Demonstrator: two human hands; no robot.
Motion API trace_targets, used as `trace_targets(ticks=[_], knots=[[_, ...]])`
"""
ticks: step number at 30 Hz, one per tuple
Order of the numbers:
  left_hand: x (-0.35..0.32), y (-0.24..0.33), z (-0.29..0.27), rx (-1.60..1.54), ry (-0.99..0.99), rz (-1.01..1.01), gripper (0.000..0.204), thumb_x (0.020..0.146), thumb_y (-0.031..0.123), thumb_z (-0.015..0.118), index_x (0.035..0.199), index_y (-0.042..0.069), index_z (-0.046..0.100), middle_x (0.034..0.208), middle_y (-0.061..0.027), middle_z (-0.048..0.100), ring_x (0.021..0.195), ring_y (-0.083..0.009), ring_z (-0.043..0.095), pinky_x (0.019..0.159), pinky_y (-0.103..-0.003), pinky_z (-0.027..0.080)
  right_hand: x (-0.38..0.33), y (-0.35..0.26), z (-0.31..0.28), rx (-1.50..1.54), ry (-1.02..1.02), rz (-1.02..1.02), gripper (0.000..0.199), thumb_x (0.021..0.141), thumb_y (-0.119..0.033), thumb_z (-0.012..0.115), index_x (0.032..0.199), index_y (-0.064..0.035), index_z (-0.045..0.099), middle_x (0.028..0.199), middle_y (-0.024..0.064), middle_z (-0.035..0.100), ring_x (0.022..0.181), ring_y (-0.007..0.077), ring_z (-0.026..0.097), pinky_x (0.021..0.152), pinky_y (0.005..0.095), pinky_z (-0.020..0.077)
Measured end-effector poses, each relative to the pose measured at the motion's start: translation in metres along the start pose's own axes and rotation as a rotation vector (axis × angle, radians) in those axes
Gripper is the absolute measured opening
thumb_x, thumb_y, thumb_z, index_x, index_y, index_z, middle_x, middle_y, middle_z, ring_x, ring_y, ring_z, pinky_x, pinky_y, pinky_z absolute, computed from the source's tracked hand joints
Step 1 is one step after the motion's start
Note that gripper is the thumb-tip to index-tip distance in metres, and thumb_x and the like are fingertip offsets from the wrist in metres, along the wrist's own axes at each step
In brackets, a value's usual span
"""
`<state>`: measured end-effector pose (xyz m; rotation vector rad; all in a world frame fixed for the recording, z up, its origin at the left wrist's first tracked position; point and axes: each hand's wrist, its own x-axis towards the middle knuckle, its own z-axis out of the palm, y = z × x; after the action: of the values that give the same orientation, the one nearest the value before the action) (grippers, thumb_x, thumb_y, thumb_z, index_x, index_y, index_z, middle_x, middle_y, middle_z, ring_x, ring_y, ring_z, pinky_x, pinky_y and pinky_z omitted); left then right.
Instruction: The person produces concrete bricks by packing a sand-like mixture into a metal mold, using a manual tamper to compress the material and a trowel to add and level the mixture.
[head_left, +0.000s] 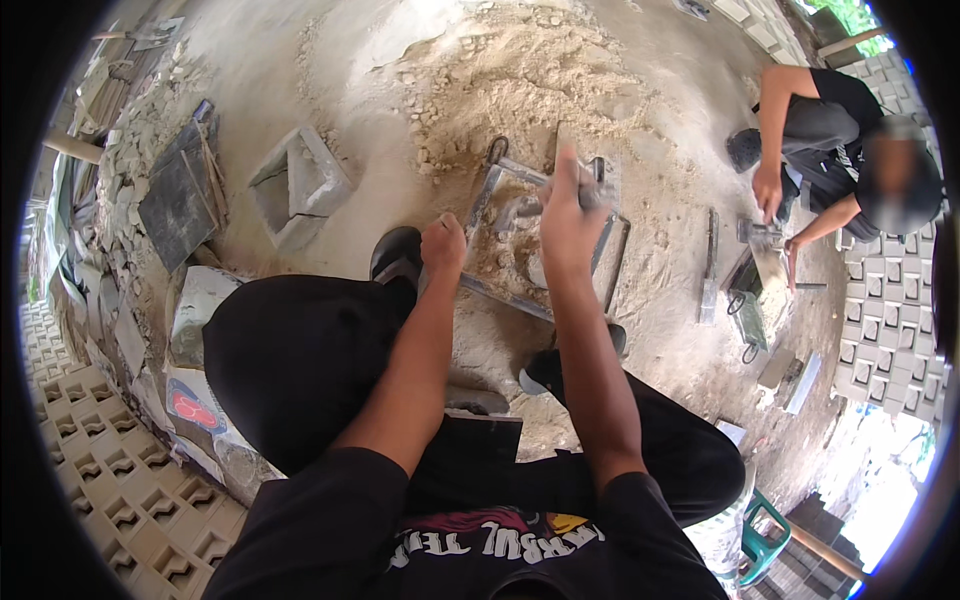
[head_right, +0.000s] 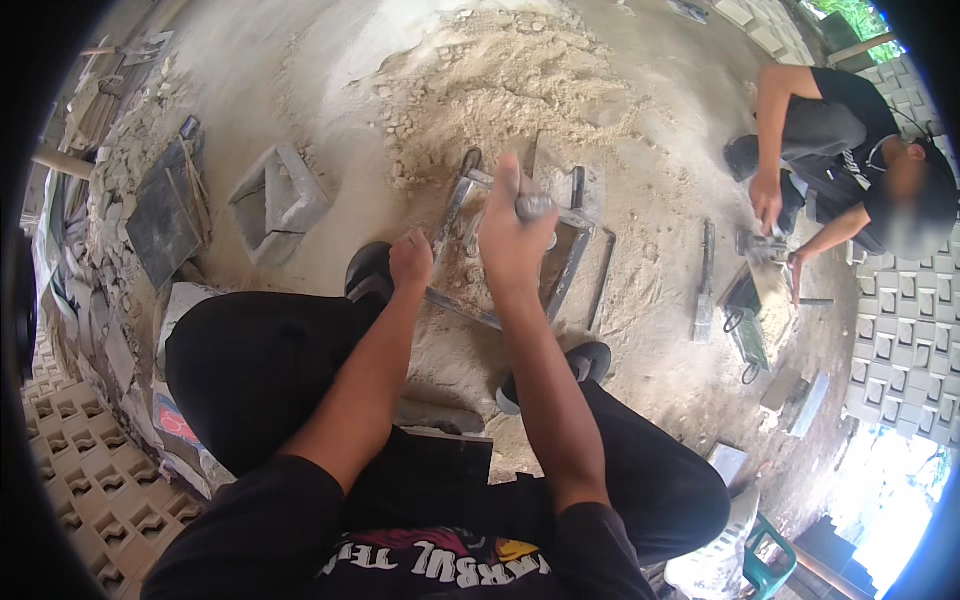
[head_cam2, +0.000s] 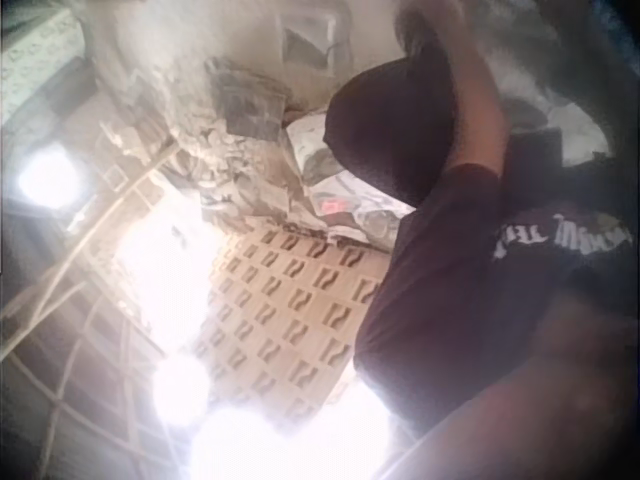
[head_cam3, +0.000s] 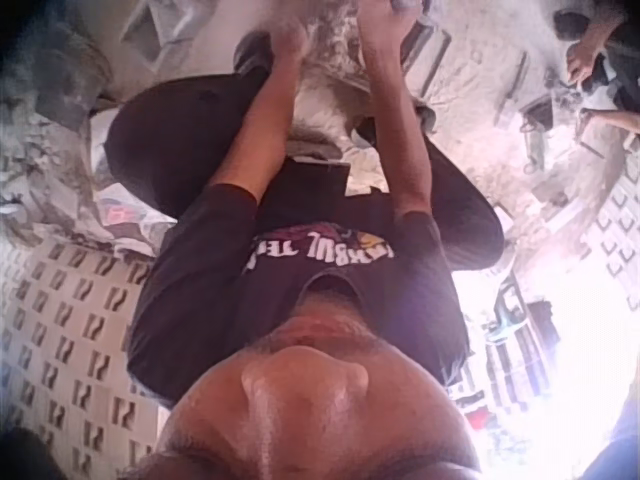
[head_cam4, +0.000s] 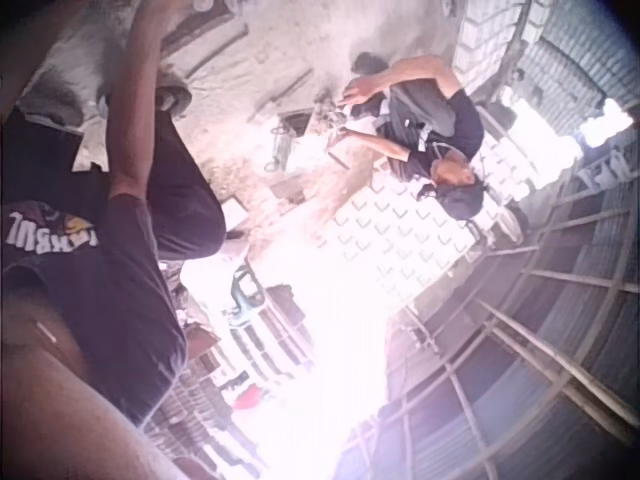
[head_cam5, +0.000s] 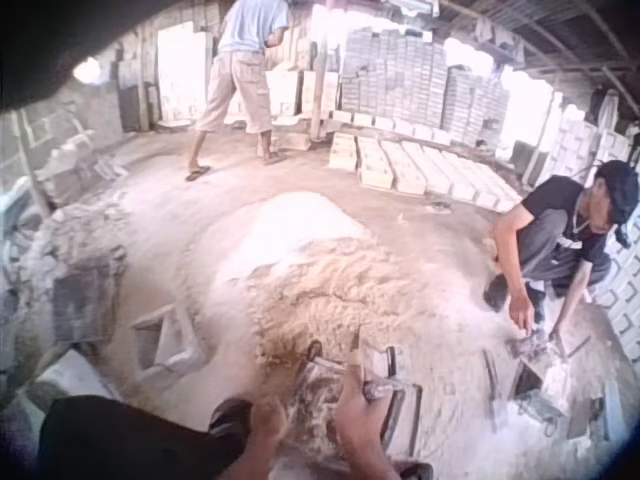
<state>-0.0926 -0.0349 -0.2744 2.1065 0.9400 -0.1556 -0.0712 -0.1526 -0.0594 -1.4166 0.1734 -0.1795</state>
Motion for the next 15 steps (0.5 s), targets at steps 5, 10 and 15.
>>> trace_targets(ticks=[5,10,15], knots=[[-0.002,0.005,0.001,-0.002,-0.027,-0.007,0.058,0.094,0.042,0.029,0.098,0.001,0.07,0.101,-0.029,0.065,0.099,-0.0468,0.061,0.089,-0.054,0.046,-0.002,0.023,0.001,-0.134,0.003,-0.045,0.049,0.1,-0.026,0.053,0.056,-0.0095,0.039,0.054,-0.0069,0.038,0.05,0.003,0.031,0.045,0.0252,0.0231],[-0.004,0.005,0.001,0.001,-0.007,0.023,0.061,0.096,0.045,0.029,0.098,0.0,0.07,0.1,-0.0292,0.065,0.098,-0.0468,0.061,0.089,-0.053,0.047,-0.013,0.025,0.004,-0.143,-0.009,-0.164,0.049,0.101,-0.028,0.05,0.057,-0.0098,0.04,0.053,-0.0066,0.039,0.049,0.0033,0.032,0.044,0.0242,0.0242],[-0.009,0.013,-0.004,0.041,-0.008,-0.037,0.06,0.096,0.045,0.03,0.099,0.001,0.07,0.098,-0.0276,0.066,0.096,-0.0457,0.062,0.087,-0.052,0.048,-0.019,0.015,0.005,-0.078,0.09,-0.194,0.05,0.101,-0.026,0.051,0.055,-0.0126,0.038,0.05,-0.0057,0.035,0.044,0.0044,0.031,0.042,0.0252,0.0216]])
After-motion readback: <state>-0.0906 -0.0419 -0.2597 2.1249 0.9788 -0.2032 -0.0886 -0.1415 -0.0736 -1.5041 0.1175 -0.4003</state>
